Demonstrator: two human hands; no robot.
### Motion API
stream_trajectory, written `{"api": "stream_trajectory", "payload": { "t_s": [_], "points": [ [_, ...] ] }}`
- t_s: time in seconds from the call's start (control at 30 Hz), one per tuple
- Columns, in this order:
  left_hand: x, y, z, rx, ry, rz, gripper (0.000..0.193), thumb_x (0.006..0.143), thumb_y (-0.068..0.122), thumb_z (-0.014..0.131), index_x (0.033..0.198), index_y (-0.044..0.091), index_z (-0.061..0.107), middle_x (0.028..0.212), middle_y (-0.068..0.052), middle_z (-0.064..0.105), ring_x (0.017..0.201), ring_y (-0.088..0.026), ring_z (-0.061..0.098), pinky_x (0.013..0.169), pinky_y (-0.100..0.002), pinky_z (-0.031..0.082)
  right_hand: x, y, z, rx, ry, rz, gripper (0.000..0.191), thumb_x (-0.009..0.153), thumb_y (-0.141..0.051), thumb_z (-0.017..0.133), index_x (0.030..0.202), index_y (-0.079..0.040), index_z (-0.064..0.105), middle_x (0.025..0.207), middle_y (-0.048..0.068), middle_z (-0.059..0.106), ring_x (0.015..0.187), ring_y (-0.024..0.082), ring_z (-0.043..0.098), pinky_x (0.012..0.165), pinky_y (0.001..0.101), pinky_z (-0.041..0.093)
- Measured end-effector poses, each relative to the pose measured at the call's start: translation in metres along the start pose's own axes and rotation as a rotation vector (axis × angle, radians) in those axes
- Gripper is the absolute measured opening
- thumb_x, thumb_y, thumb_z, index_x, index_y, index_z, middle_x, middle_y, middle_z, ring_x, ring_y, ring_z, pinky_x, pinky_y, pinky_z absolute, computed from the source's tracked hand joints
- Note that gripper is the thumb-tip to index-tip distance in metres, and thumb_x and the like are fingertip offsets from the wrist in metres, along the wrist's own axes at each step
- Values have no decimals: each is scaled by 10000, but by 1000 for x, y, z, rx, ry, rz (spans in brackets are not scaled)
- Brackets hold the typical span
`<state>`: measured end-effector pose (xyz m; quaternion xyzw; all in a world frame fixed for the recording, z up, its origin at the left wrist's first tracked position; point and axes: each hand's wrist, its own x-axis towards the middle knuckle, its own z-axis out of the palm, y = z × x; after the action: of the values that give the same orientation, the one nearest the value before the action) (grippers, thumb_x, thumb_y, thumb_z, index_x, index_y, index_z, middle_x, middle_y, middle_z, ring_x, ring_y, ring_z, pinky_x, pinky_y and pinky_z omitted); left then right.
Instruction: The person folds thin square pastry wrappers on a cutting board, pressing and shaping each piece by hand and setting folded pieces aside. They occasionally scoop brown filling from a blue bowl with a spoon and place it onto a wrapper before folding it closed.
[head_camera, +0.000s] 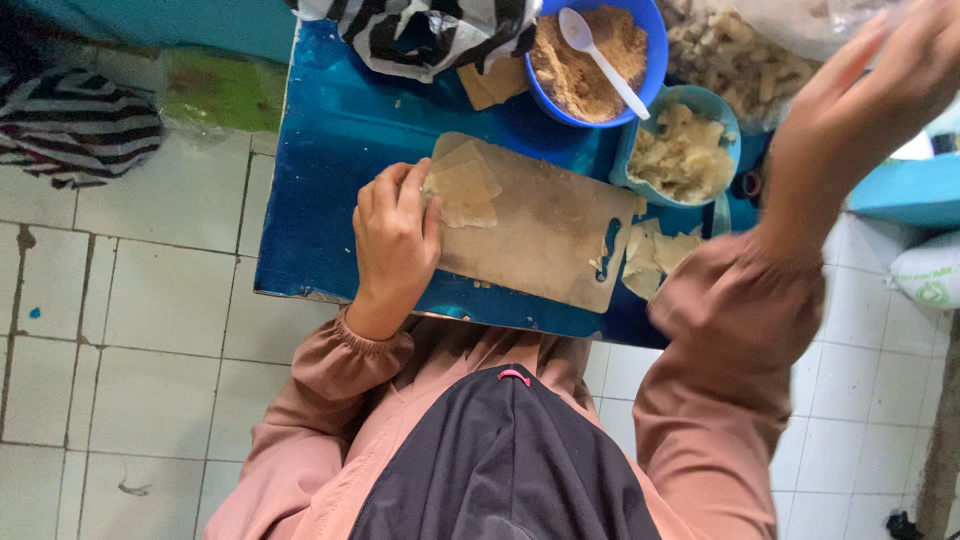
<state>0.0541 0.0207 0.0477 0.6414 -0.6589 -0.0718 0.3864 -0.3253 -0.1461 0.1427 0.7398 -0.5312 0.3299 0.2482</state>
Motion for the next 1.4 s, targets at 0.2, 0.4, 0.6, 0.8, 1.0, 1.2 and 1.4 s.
{"api": "stream_trajectory", "payload": {
  "t_s": [0.2,0.4,0.6,0.8,1.0,1.2,1.4],
  "points": [
    [20,-12,-3,97,-143,-35,476,941,236,747,1349,40,600,1176,-145,619,1033,-366,594,848,-482,475,-79,-186,-19,618,-406,-155,150,890,14,724,1030,-23,684,982,135,676,954,334,656,829,438,533],
    [30,-9,-11,177,-147,25,546,905,220,782,1374,26,582,1185,-163,603,1050,-371,588,851,-479,466,-115,-220,-60,651,-426,16,255,903,-24,750,1149,-20,683,1019,147,650,925,340,643,808,437,518],
    [25,20,-19,62,-99,153,473,966,108,772,1396,42,587,1246,-163,585,1100,-348,571,924,-453,455,-156,-129,-84,135,-357,304,231,875,-23,759,1098,-31,702,1059,172,643,1000,376,624,871,465,496],
    [13,68,15,-441,-269,245,316,963,41,715,1267,81,639,1119,-150,623,1004,-330,639,885,-422,532,-180,-69,-75,414,-363,601,69,1011,-40,709,1075,-15,700,1031,107,674,862,227,654,756,317,519],
    [-17,97,64,-952,-624,48,285,1062,104,625,1342,54,637,1228,-111,703,1073,-196,730,923,-304,588,-184,-80,-61,1290,-87,1141,117,1125,-35,662,1097,75,692,989,104,684,797,110,566,756,265,434],
    [-32,89,98,-1513,-762,-447,467,1031,167,659,1447,7,520,1286,-27,641,1176,-87,598,1009,-262,502,-173,-135,-53,1781,-129,1210,240,977,30,639,1215,4,620,1155,111,696,1076,215,695,969,350,569],
    [-37,74,92,-1389,-456,-412,373,1055,143,688,1368,-24,571,1248,-67,649,1163,-128,622,1030,-288,515,-159,-162,-60,1463,-37,1093,174,1004,24,675,1176,8,655,1147,100,695,1050,166,668,968,297,525]
  ]
}}
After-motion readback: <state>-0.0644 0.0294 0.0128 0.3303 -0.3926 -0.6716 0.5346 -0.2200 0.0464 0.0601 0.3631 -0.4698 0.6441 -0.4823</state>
